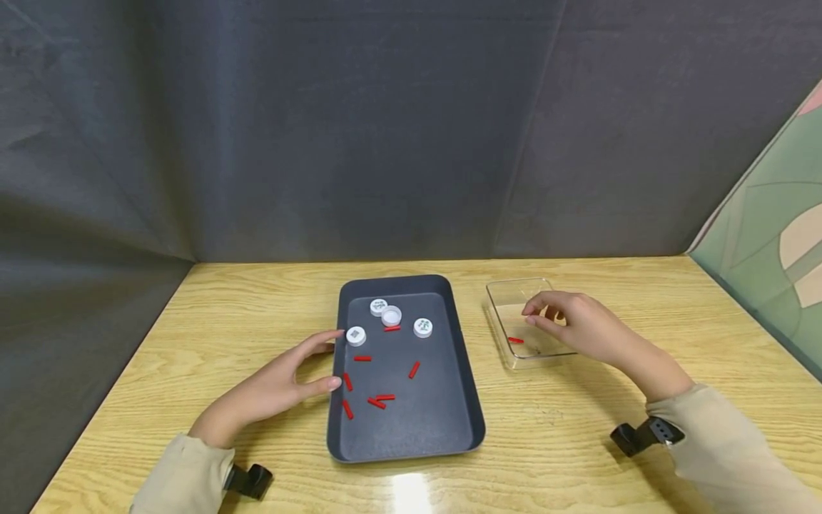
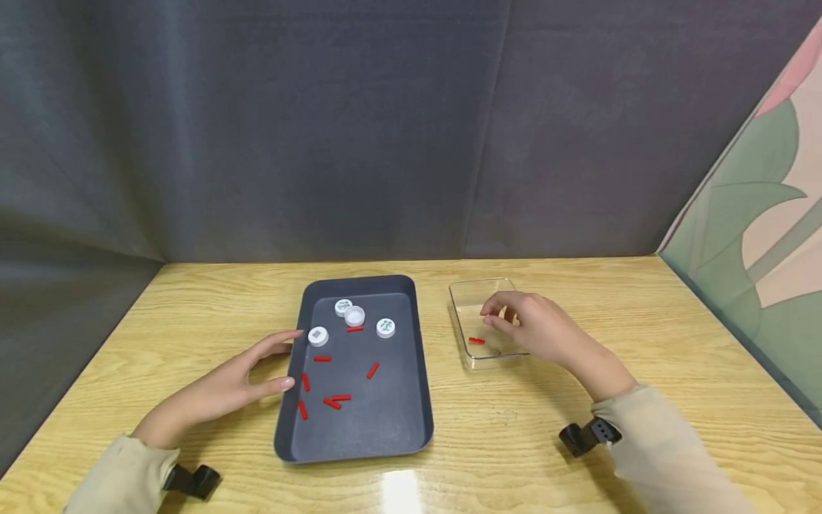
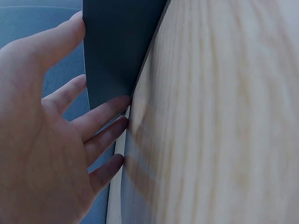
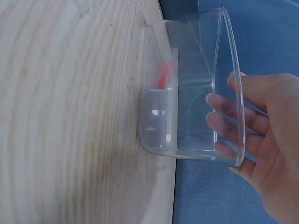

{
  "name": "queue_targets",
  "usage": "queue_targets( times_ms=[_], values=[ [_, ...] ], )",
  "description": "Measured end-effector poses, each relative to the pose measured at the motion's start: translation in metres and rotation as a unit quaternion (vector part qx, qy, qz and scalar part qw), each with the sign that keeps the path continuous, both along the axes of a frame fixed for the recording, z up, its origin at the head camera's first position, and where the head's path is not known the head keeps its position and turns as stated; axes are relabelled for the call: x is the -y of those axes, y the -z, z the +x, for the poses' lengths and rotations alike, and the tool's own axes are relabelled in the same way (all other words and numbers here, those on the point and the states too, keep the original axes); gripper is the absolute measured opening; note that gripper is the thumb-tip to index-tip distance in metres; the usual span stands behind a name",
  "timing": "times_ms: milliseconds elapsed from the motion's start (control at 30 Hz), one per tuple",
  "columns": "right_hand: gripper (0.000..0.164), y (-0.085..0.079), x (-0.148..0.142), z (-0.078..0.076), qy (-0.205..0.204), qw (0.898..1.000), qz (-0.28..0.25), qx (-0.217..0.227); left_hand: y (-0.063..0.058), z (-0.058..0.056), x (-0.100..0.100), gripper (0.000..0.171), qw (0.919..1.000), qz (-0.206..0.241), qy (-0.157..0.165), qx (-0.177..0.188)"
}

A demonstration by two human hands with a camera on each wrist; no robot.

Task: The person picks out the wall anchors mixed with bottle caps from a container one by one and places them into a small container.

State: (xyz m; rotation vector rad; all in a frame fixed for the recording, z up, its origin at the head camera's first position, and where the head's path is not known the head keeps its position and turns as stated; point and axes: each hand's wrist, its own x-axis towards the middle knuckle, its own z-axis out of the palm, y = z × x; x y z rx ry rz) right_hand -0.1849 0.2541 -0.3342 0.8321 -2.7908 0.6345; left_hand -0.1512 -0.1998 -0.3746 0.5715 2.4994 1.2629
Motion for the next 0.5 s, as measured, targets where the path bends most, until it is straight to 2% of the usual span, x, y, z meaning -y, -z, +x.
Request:
queue_targets(
  times_ms=[233,500],
  values=[
    [0.011,-0.001,0.001,0.000,-0.008,1.000,-0.014,0.006,0.002,-0.001,0.000,0.072,1.0000,-0.001,0.000,-0.003],
    [0.010,-0.009,0.017,0.007,-0.027,0.998,-0.048,0.022,0.003,-0.001,-0.001,0.072,1.0000,-0.003,0.002,-0.001]
  ],
)
